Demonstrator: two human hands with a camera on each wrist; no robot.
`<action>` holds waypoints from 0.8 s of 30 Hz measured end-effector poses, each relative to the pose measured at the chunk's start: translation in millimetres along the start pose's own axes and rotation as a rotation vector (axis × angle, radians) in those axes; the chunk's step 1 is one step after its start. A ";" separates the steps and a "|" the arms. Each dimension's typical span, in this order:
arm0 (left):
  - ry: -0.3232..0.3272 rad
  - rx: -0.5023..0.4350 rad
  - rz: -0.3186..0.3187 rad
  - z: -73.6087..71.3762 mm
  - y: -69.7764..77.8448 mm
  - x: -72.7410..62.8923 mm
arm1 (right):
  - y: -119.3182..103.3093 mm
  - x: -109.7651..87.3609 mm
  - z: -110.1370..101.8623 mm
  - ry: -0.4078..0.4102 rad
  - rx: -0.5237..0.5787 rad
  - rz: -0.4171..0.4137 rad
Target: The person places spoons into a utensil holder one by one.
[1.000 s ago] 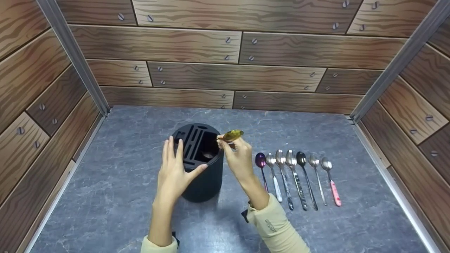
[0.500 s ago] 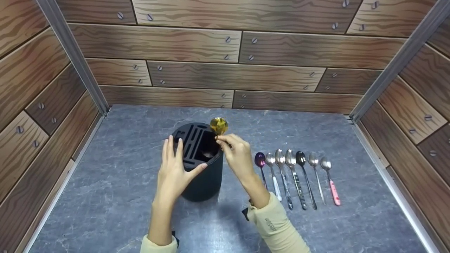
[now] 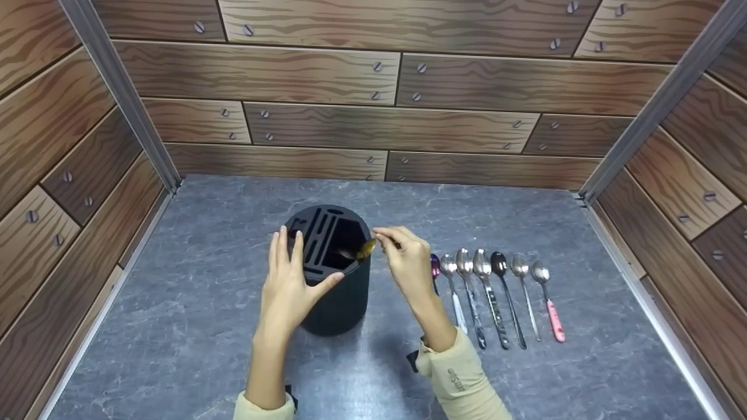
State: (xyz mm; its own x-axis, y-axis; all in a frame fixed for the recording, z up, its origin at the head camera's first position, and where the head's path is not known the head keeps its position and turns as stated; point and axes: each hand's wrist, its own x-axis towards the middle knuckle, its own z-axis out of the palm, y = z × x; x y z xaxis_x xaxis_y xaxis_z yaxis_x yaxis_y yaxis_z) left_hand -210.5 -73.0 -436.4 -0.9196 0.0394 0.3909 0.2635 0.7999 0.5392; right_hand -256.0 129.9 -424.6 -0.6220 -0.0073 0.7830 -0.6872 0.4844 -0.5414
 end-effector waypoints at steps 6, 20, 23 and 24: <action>-0.004 -0.004 -0.005 0.3 -0.1 0.5 | 4.2 -4.8 -5.5 0.000 0.016 0.052; -0.014 -0.008 -0.019 -0.5 -0.1 0.3 | 22.6 -15.1 -17.0 0.020 -0.095 0.110; -0.015 -0.008 -0.022 -0.7 -0.2 0.1 | 27.3 -18.3 -19.5 0.018 -0.109 0.122; -0.016 -0.007 -0.022 -0.9 -0.1 0.0 | 29.0 -19.4 -20.3 0.020 -0.114 0.126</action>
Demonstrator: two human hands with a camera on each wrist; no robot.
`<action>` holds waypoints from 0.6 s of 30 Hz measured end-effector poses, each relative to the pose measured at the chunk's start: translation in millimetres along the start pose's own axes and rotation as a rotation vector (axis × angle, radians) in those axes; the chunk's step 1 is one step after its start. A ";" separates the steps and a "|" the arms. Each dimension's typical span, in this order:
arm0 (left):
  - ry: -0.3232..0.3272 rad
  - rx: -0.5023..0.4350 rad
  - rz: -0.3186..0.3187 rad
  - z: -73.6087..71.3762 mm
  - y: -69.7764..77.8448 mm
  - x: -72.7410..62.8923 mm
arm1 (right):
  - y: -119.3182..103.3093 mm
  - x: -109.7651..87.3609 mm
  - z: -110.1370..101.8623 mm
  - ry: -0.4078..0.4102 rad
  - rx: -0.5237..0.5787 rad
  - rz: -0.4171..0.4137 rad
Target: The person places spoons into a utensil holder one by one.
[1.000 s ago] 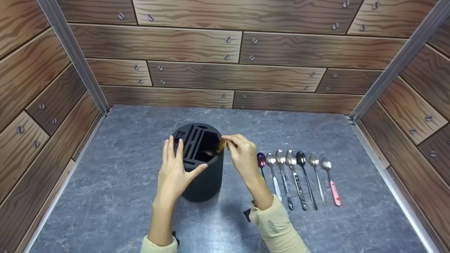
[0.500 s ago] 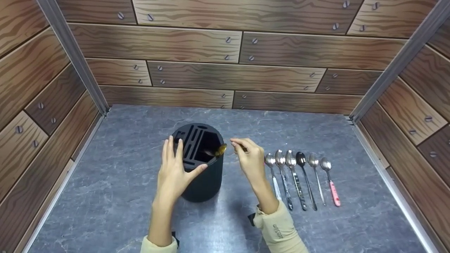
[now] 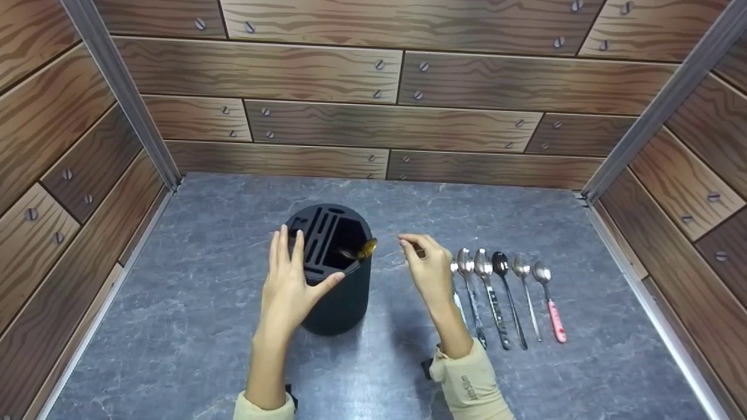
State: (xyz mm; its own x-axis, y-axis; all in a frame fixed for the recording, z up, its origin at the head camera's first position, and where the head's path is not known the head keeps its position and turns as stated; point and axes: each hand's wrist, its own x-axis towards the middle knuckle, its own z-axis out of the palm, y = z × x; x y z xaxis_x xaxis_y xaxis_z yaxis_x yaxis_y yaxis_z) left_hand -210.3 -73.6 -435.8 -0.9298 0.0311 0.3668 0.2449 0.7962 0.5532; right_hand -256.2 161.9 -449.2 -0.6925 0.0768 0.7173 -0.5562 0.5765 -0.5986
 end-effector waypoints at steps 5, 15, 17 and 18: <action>-0.006 0.001 -0.005 -0.6 0.6 -0.8 | 10.4 -5.1 -2.7 0.017 -0.038 0.020; -0.010 -0.003 -0.014 0.1 0.9 -0.3 | 28.0 -15.1 -7.2 -0.004 -0.099 0.114; -0.010 -0.001 -0.012 -0.2 1.2 0.1 | 31.0 -17.3 -8.3 -0.017 -0.109 0.149; -0.010 0.000 -0.011 -0.2 1.2 0.3 | 32.3 -18.3 -8.9 -0.023 -0.115 0.164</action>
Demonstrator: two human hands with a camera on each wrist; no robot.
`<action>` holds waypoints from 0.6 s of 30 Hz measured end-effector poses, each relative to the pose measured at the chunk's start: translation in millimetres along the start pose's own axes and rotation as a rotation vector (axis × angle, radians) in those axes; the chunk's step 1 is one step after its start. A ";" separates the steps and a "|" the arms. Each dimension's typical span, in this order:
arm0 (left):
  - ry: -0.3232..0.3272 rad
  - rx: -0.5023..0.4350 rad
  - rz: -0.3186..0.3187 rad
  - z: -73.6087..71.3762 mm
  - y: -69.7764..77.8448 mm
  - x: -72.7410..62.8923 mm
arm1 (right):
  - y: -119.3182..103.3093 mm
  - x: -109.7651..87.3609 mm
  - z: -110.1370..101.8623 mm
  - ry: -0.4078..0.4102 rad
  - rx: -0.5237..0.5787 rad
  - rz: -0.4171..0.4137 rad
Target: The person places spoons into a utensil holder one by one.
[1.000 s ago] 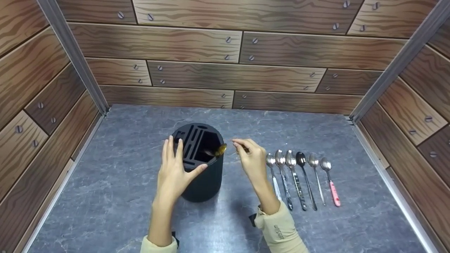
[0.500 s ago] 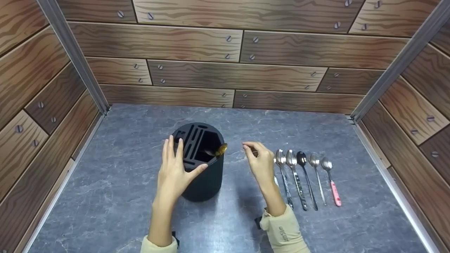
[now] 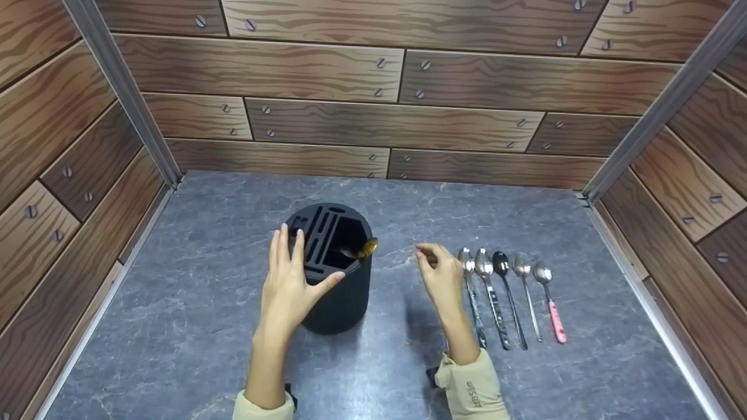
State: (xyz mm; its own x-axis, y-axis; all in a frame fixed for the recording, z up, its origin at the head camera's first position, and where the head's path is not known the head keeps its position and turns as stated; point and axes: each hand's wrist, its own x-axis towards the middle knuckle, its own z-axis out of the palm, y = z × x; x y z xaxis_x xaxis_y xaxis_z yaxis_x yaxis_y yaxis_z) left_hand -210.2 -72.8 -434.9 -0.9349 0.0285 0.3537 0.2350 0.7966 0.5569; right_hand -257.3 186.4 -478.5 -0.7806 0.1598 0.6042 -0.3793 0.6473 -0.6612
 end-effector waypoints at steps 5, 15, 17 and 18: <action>0.002 0.005 0.005 -0.3 -0.4 1.0 | 8.3 -4.7 -0.8 -0.019 -0.057 0.068; 0.020 -0.008 0.011 0.3 -1.3 0.3 | 29.1 -19.1 -4.7 -0.012 -0.128 0.149; 0.023 -0.010 0.016 0.7 -1.6 0.0 | 32.2 -22.3 -6.5 -0.021 -0.141 0.191; 0.024 -0.009 0.019 1.0 -1.8 -0.2 | 33.7 -24.0 -7.1 -0.029 -0.147 0.213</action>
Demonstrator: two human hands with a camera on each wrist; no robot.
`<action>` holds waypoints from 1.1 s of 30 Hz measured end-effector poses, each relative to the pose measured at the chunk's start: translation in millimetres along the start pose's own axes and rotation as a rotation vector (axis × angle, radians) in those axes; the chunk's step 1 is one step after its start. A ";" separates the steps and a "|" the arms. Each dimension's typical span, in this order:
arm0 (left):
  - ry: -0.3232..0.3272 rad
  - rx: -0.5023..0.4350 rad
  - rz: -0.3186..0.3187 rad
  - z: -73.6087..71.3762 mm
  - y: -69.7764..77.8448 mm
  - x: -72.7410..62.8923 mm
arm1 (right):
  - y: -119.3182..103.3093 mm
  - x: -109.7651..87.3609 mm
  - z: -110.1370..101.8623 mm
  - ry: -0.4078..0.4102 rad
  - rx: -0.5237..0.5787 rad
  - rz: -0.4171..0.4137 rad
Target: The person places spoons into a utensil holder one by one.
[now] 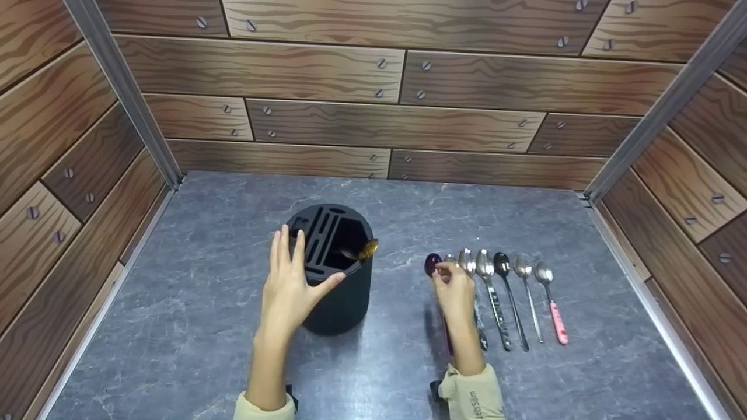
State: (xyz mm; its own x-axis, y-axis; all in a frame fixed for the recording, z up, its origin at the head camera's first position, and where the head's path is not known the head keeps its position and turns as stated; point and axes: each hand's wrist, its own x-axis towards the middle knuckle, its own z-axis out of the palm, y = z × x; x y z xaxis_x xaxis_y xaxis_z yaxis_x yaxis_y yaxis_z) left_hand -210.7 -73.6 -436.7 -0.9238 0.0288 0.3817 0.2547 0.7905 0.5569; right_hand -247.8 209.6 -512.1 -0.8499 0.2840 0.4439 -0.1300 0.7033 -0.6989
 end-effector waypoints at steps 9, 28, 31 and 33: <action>-0.014 0.005 -0.011 0.6 -0.2 -2.2 | 15.0 -15.1 1.0 -0.096 -0.121 0.104; 0.004 0.006 0.008 0.4 -0.3 -0.1 | 29.8 -12.9 -3.0 -0.402 -0.286 0.323; 0.005 0.003 0.009 0.3 -0.1 -0.2 | 31.5 -12.3 -1.7 -0.416 -0.295 0.322; 0.004 0.001 0.007 0.1 0.1 -0.3 | 31.9 -12.3 -1.1 -0.418 -0.305 0.316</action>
State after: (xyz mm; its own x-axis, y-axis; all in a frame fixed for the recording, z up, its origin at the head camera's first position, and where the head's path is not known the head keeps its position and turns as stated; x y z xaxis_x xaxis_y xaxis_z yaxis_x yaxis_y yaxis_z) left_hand -210.4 -73.5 -436.8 -0.9210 0.0323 0.3883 0.2610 0.7910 0.5533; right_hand -241.0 229.3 -539.3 -0.9603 0.2726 -0.0598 0.2606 0.7993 -0.5415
